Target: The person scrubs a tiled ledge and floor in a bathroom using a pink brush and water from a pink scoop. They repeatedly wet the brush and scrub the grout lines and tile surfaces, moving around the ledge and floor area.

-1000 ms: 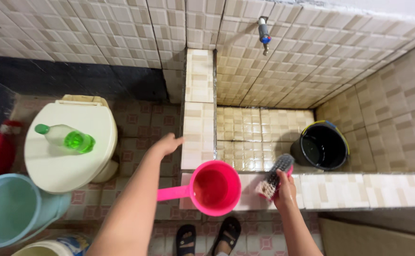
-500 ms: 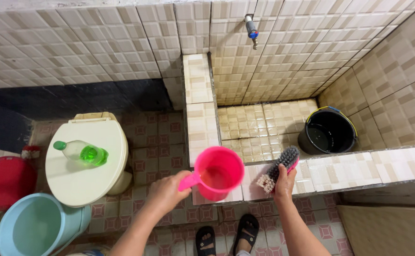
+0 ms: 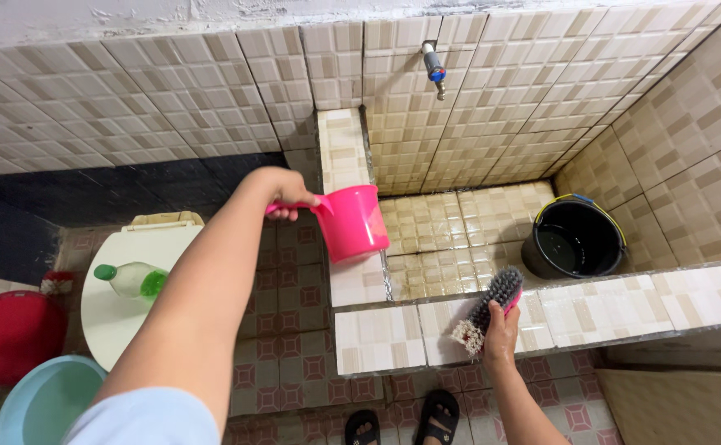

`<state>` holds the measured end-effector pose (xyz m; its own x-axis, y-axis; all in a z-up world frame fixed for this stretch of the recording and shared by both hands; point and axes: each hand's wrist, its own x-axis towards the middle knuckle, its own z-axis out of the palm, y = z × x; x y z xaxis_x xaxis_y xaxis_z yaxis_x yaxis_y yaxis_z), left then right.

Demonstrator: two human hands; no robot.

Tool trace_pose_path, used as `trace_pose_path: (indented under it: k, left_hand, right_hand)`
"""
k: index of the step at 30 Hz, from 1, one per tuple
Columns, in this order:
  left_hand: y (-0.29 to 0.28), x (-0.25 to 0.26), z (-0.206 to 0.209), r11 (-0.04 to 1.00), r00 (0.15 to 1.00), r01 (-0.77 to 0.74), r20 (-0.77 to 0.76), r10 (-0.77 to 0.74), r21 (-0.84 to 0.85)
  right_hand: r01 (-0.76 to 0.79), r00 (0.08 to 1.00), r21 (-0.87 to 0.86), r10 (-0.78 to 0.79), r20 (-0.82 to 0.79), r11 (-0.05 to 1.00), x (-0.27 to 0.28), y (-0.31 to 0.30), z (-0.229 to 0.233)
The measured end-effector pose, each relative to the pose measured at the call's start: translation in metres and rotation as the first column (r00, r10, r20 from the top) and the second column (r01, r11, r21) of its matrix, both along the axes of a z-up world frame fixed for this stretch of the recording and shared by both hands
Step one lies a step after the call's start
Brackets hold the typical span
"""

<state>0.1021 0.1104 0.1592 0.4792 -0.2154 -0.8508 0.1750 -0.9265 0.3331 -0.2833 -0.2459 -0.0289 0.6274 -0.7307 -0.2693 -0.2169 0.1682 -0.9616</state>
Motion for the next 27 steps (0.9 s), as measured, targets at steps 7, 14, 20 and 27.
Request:
trace_pose_path:
  k: [7,14,20,27]
  left_hand:
    - [-0.033,0.01,0.021,0.99,0.968,0.089,0.242,-0.06,-0.109]
    - [-0.026,-0.08,0.021,0.969,0.593,0.247,0.788,-0.167,0.02]
    - [-0.007,-0.102,0.05,0.911,0.726,0.381,0.662,-0.187,-0.16]
    - [-0.015,-0.057,0.05,0.961,0.955,0.262,0.169,-0.245,-0.085]
  right_hand:
    - [-0.011,0.999,-0.026,0.01,-0.04,1.0,0.002,0.001,0.008]
    - [-0.022,1.0,-0.047,0.021,-0.013,0.999,0.001,-0.003,-0.005]
    - [-0.046,0.998,-0.054,0.048,0.043,0.997,-0.001,-0.006,-0.011]
    - [-0.033,0.998,-0.007,0.033,-0.045,0.999,-0.001,-0.003,-0.005]
